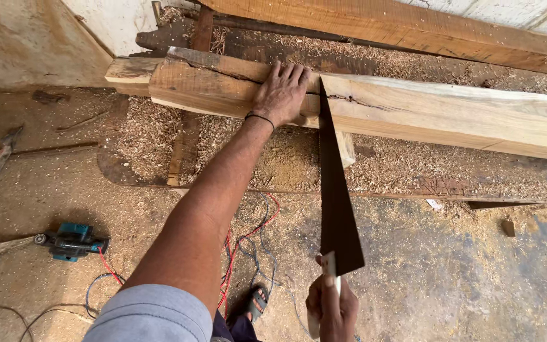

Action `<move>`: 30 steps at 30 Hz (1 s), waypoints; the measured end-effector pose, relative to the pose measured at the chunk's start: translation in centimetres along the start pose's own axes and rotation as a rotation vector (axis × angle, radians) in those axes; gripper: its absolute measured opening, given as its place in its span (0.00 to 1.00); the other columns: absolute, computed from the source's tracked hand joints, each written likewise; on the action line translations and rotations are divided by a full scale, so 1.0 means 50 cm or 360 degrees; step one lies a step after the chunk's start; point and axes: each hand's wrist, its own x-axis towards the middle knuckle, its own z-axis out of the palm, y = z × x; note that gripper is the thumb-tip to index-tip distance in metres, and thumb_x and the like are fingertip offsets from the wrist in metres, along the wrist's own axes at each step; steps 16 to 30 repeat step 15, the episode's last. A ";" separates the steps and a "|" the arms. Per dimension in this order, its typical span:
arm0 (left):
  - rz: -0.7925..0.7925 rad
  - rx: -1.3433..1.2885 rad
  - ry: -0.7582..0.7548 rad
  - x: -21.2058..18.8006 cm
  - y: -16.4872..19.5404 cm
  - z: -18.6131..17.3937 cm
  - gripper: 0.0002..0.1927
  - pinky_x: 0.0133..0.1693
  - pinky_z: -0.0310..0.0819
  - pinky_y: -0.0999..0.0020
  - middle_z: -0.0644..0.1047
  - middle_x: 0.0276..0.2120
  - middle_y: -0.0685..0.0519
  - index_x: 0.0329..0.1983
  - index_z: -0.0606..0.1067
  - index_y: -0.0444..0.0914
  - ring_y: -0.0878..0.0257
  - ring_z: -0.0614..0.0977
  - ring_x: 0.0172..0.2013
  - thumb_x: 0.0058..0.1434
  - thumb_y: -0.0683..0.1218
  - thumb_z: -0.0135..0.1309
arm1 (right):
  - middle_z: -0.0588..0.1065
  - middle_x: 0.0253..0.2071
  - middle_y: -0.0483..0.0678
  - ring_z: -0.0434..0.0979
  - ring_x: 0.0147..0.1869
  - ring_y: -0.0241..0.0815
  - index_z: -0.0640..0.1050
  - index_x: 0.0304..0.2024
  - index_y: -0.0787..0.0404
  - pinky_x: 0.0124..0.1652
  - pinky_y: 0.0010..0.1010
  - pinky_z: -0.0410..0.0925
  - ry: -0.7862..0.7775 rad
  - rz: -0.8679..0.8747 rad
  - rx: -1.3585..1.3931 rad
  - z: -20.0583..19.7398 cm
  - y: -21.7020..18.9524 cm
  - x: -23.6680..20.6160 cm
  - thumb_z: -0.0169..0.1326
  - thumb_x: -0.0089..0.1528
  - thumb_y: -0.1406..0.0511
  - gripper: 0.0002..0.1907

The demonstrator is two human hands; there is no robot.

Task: The person picks up a hand saw and saws through a long wooden plank resting on supports in a sawdust-covered workshop, steadying the plank with one hand while moving the saw back and forth with the other. Earlier they reposition the plank and pick up a small wood block from the floor before continuing to cut.

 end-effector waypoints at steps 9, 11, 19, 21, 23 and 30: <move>-0.0008 0.0051 -0.0194 -0.007 0.005 -0.031 0.70 0.70 0.41 0.35 0.60 0.67 0.34 0.74 0.51 0.26 0.40 0.57 0.71 0.44 0.75 0.68 | 0.62 0.17 0.37 0.57 0.15 0.27 0.70 0.30 0.59 0.13 0.25 0.53 -0.0055 -0.0358 0.0004 0.123 -0.111 0.427 0.44 0.75 0.51 0.25; 0.0022 0.0019 -0.0167 0.002 0.006 -0.030 0.70 0.69 0.40 0.35 0.59 0.68 0.34 0.71 0.53 0.26 0.39 0.56 0.71 0.41 0.76 0.68 | 0.62 0.16 0.36 0.58 0.15 0.26 0.73 0.32 0.61 0.12 0.25 0.54 -0.0022 -0.0405 -0.0057 0.103 -0.065 0.402 0.43 0.75 0.51 0.24; 0.0002 -0.0053 -0.0159 -0.009 0.004 -0.034 0.72 0.70 0.41 0.34 0.59 0.69 0.35 0.74 0.52 0.27 0.42 0.57 0.71 0.39 0.76 0.68 | 0.65 0.12 0.39 0.60 0.12 0.28 0.81 0.52 0.58 0.11 0.26 0.55 0.0101 -0.0430 -0.0328 0.001 0.101 0.187 0.41 0.72 0.53 0.22; 0.0002 -0.0053 -0.0159 -0.009 0.004 -0.034 0.72 0.70 0.41 0.34 0.59 0.69 0.35 0.74 0.52 0.27 0.42 0.57 0.71 0.39 0.76 0.68 | 0.65 0.12 0.39 0.60 0.12 0.28 0.81 0.52 0.58 0.11 0.26 0.55 0.0101 -0.0430 -0.0328 0.001 0.101 0.187 0.41 0.72 0.53 0.22; 0.0002 -0.0053 -0.0159 -0.009 0.004 -0.034 0.72 0.70 0.41 0.34 0.59 0.69 0.35 0.74 0.52 0.27 0.42 0.57 0.71 0.39 0.76 0.68 | 0.65 0.12 0.39 0.60 0.12 0.28 0.81 0.52 0.58 0.11 0.26 0.55 0.0101 -0.0430 -0.0328 0.001 0.101 0.187 0.41 0.72 0.53 0.22; 0.0002 -0.0053 -0.0159 -0.009 0.004 -0.034 0.72 0.70 0.41 0.34 0.59 0.69 0.35 0.74 0.52 0.27 0.42 0.57 0.71 0.39 0.76 0.68 | 0.65 0.12 0.39 0.60 0.12 0.28 0.81 0.52 0.58 0.11 0.26 0.55 0.0101 -0.0430 -0.0328 0.001 0.101 0.187 0.41 0.72 0.53 0.22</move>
